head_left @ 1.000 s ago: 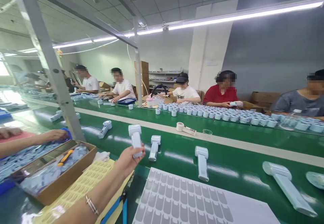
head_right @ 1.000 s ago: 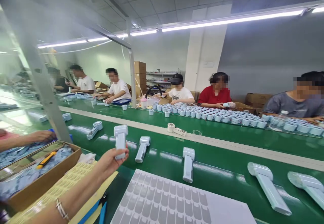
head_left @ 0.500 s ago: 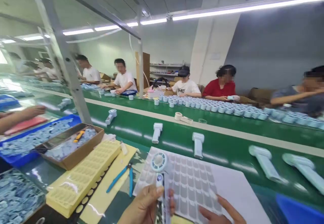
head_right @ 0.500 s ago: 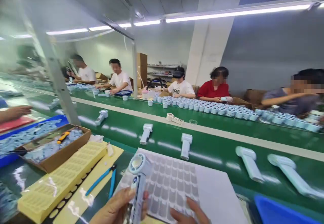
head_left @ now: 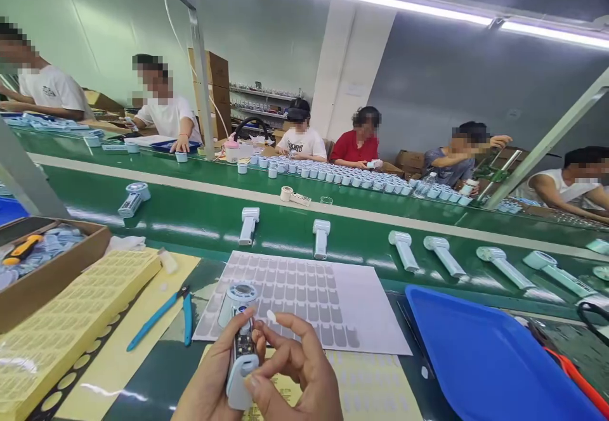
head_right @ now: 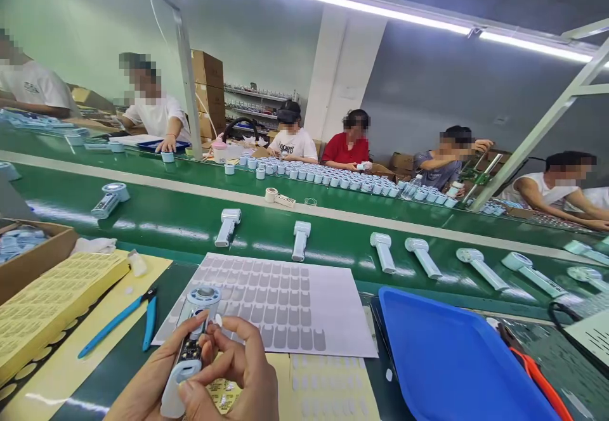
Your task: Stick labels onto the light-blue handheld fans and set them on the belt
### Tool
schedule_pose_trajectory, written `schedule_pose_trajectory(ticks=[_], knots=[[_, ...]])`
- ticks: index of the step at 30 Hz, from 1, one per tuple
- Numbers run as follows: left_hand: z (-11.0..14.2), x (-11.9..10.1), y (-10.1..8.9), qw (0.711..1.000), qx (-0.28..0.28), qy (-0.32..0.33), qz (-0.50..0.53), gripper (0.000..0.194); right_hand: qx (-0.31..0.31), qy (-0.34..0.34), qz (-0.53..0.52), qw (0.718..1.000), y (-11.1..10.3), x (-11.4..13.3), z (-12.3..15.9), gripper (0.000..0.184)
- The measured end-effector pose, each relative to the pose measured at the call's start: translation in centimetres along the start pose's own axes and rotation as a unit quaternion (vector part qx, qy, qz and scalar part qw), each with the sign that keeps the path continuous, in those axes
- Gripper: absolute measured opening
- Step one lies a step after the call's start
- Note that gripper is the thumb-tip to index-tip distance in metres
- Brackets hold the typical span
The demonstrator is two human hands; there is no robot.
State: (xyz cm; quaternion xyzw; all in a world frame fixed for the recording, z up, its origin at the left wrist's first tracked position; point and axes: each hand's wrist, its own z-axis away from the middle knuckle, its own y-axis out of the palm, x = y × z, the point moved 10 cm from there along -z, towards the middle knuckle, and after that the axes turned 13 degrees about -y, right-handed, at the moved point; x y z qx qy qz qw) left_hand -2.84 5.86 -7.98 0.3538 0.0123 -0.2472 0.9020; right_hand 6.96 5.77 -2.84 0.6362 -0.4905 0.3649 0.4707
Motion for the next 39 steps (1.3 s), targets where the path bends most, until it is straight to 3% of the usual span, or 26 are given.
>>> schedule_pose_trajectory(ticks=[7,19,22,26,28,30,33,36,39], knots=[[-0.1,-0.4,-0.2,1.0,-0.001,0.006,0.016,0.01,-0.012,0.029,0.02,0.999,0.1,0.1,-0.1,0.056],[-0.4,-0.2,-0.2,1.0,0.015,-0.001,0.014,0.008,0.016,-0.013,0.043,0.999,0.2,0.1,-0.3,0.049],[-0.2,0.2,-0.1,0.999,0.024,-0.009,0.032,0.011,0.024,-0.072,0.087,0.993,0.2,0.7,0.1,0.054],[1.3,1.0,0.5,1.0,0.006,-0.019,0.006,0.017,0.004,-0.233,0.18,0.956,0.1,3.5,1.1,0.074],[1.9,1.4,0.6,0.999,-0.003,-0.039,0.002,0.017,-0.015,-0.207,0.213,0.955,-0.6,3.5,1.0,0.089],[2.0,1.7,0.6,0.998,0.012,-0.059,0.003,0.015,-0.028,-0.104,0.195,0.975,-2.0,1.9,0.4,0.095],[1.1,0.7,-0.6,0.998,0.018,-0.044,-0.047,0.007,-0.019,0.007,0.127,0.992,-3.9,-0.4,0.0,0.065],[-0.6,-1.0,-3.0,0.99,-0.026,0.023,-0.138,0.01,0.011,0.017,0.147,0.989,-5.7,-1.9,-0.1,0.028],[-2.3,-1.6,-4.0,0.976,-0.01,0.063,-0.209,0.015,0.066,0.017,0.223,0.972,-6.5,-3.7,0.3,0.009]])
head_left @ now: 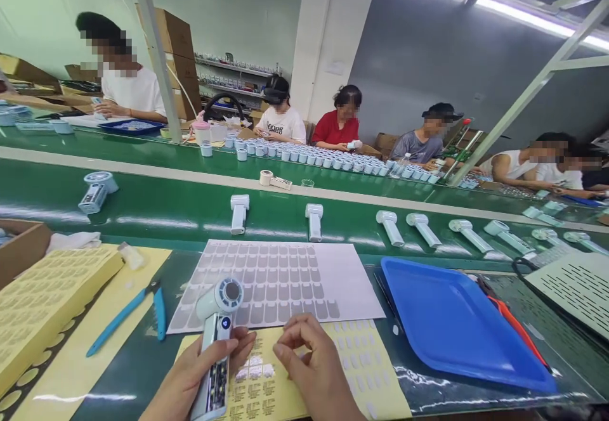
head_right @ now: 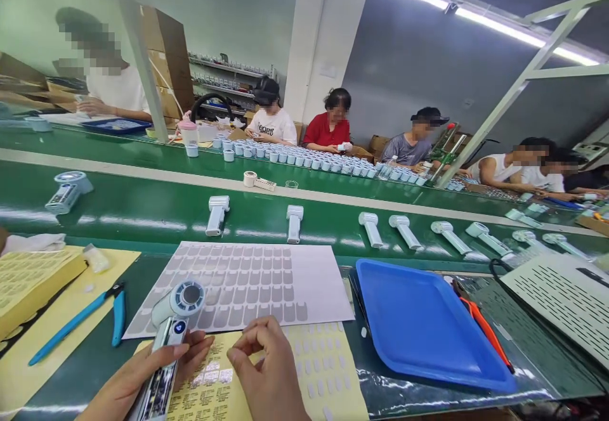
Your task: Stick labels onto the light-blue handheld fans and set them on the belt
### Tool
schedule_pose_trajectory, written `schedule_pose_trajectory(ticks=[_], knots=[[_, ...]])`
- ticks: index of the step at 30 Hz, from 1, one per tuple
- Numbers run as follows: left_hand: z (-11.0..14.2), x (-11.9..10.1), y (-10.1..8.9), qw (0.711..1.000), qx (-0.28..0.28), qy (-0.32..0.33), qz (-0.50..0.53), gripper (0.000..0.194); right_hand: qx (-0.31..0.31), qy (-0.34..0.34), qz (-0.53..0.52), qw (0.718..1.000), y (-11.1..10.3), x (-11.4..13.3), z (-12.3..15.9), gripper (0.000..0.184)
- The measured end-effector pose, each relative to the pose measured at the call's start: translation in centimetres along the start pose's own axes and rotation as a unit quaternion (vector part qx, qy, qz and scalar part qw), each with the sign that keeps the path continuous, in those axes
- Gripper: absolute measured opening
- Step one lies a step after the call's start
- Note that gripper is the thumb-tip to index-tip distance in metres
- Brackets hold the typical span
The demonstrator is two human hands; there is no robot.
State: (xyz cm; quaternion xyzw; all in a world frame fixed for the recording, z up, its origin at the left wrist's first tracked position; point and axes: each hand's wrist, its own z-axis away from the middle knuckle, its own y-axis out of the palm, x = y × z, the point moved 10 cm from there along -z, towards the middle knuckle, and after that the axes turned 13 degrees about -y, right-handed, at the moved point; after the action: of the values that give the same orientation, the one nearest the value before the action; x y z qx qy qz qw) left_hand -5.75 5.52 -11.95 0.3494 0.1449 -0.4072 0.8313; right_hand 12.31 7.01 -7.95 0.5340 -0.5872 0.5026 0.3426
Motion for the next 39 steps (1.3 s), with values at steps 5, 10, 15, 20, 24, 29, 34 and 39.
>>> schedule_pose_trajectory(ticks=[5,10,15,20,24,29,34,39], knots=[[-1.7,0.6,-0.6,0.996,0.039,0.027,-0.07,0.023,0.031,-0.017,0.087,0.996,1.1,-1.2,0.8,0.011],[-2.2,0.9,-1.1,0.996,0.037,0.008,-0.079,0.026,0.043,-0.043,0.102,0.993,1.1,-0.9,0.8,0.011],[-0.8,0.6,-0.4,0.995,0.013,0.022,-0.096,0.04,0.025,-0.035,-0.021,0.999,0.3,1.0,0.8,0.007],[1.8,-0.4,2.0,0.995,0.015,0.049,-0.087,0.046,0.033,-0.018,-0.161,0.986,1.9,4.3,0.4,0.012],[2.1,-0.8,2.1,0.999,-0.015,0.037,-0.014,0.041,0.063,-0.013,-0.142,0.988,3.2,6.0,-0.5,0.003],[1.5,-1.4,3.0,0.998,0.028,0.05,-0.009,0.035,0.052,-0.006,-0.109,0.993,3.3,6.4,-1.6,0.009],[1.3,-1.6,3.0,0.998,0.02,0.056,-0.001,0.031,0.038,-0.021,-0.094,0.995,3.4,6.2,-2.0,0.01],[1.0,-1.7,2.8,0.998,0.011,0.057,0.007,0.028,0.041,-0.057,-0.031,0.997,3.4,6.6,-2.2,0.011]])
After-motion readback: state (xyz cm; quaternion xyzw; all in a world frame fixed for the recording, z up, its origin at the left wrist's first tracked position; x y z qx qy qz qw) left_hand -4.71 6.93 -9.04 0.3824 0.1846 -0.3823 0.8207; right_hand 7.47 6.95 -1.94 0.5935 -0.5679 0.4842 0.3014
